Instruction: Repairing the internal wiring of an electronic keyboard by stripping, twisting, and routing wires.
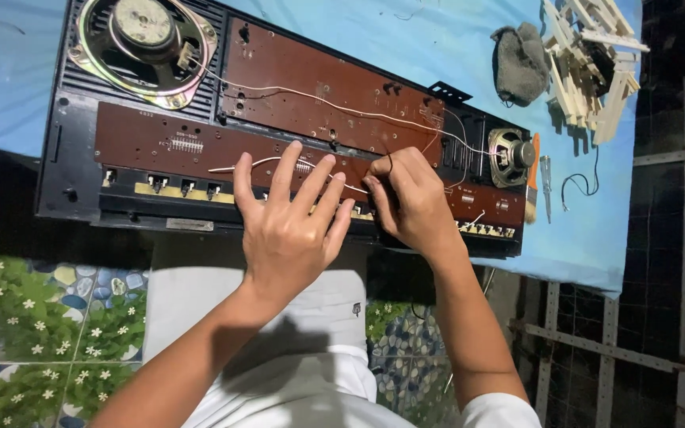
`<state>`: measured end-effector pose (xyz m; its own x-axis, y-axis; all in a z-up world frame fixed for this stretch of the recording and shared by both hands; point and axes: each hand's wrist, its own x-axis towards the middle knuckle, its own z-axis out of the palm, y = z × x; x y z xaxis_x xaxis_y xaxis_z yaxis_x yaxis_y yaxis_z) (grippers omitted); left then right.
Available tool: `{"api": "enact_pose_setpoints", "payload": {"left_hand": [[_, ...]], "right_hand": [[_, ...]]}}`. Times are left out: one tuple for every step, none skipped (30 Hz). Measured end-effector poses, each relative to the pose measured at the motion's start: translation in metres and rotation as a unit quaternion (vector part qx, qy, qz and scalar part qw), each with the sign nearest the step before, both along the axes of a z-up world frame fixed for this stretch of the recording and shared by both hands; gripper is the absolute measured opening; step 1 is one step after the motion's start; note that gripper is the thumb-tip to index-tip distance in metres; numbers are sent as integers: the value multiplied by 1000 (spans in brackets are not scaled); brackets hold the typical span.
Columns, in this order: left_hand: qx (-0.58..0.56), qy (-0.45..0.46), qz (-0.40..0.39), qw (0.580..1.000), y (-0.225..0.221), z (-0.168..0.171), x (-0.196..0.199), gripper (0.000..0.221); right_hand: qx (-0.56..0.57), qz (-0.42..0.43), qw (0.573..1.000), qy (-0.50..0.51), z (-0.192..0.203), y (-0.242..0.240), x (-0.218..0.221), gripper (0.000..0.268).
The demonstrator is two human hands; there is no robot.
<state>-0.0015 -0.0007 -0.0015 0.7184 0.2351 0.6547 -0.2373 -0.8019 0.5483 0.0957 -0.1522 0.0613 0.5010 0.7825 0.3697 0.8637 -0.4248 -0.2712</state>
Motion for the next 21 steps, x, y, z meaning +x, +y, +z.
{"api": "enact_pose_setpoints", "payload": {"left_hand": [[-2, 4, -4, 1000, -1, -1, 0, 28], [-4, 7, -8, 1000, 0, -2, 0, 28], [-4, 7, -3, 1000, 1, -1, 0, 28], [-5, 3, -1, 1000, 3, -1, 0, 28], [-7, 0, -2, 1000, 3, 0, 0, 28], [-8, -1, -1, 1000, 3, -1, 0, 28], [-7, -2, 1, 1000, 3, -1, 0, 28], [-7, -2, 2, 1000, 2, -1, 0, 28], [-8, -3, 2, 1000, 2, -1, 0, 28], [-7, -4, -1, 1000, 2, -1, 0, 28], [-6, -4, 1, 1000, 2, -1, 0, 28], [-7, -3, 6, 1000, 4, -1, 0, 28], [-6, 1, 8, 1000, 4, -3, -1, 28], [-4, 5, 10, 1000, 3, -3, -2, 28], [-5, 3, 4, 1000, 2, -3, 0, 28], [-6, -1, -2, 1000, 1, -2, 1, 28], [-6, -3, 0, 1000, 1, -2, 0, 28], [-6, -2, 3, 1000, 2, -2, 1, 28], [-3, -4, 7, 1000, 2, -2, 1, 28], [1, -6, 12, 1000, 2, -2, 1, 28], [0, -6, 8, 1000, 2, -1, 0, 28]], "right_hand": [[2, -1, 1000, 0, 0, -1, -1, 15], [4, -1, 1000, -1, 1, 0, -2, 15], [4, 4, 1000, -1, 0, 1, -1, 15], [4, 4, 1000, -4, -1, 3, 0, 15], [3, 1, 1000, -7, -1, 2, 0, 16], [2, 3, 1000, -7, -1, 4, 1, 16], [2, 4, 1000, -6, -1, 3, 0, 16], [2, 4, 1000, -6, -1, 2, 0, 17], [1, 5, 1000, -6, 0, 1, -1, 17], [-1, -2, 1000, -5, 1, 1, -1, 16], [-4, -4, 1000, -3, 1, 2, -1, 15], [-5, 1, 1000, -2, 0, 6, 1, 15], [-2, 2, 1000, -3, -2, 6, 1, 15], [1, 4, 1000, -4, -3, 6, 1, 14], [0, -1, 1000, -7, -2, 4, -1, 14], [-2, -8, 1000, -5, 0, 2, -2, 15], [-2, -6, 1000, 0, 0, 3, -2, 16], [-2, -3, 1000, 0, 0, 4, 0, 16], [0, 2, 1000, 0, -1, 5, 1, 15], [2, 7, 1000, -1, -1, 5, 2, 14], [2, 4, 1000, -1, -2, 4, 1, 14]]}}
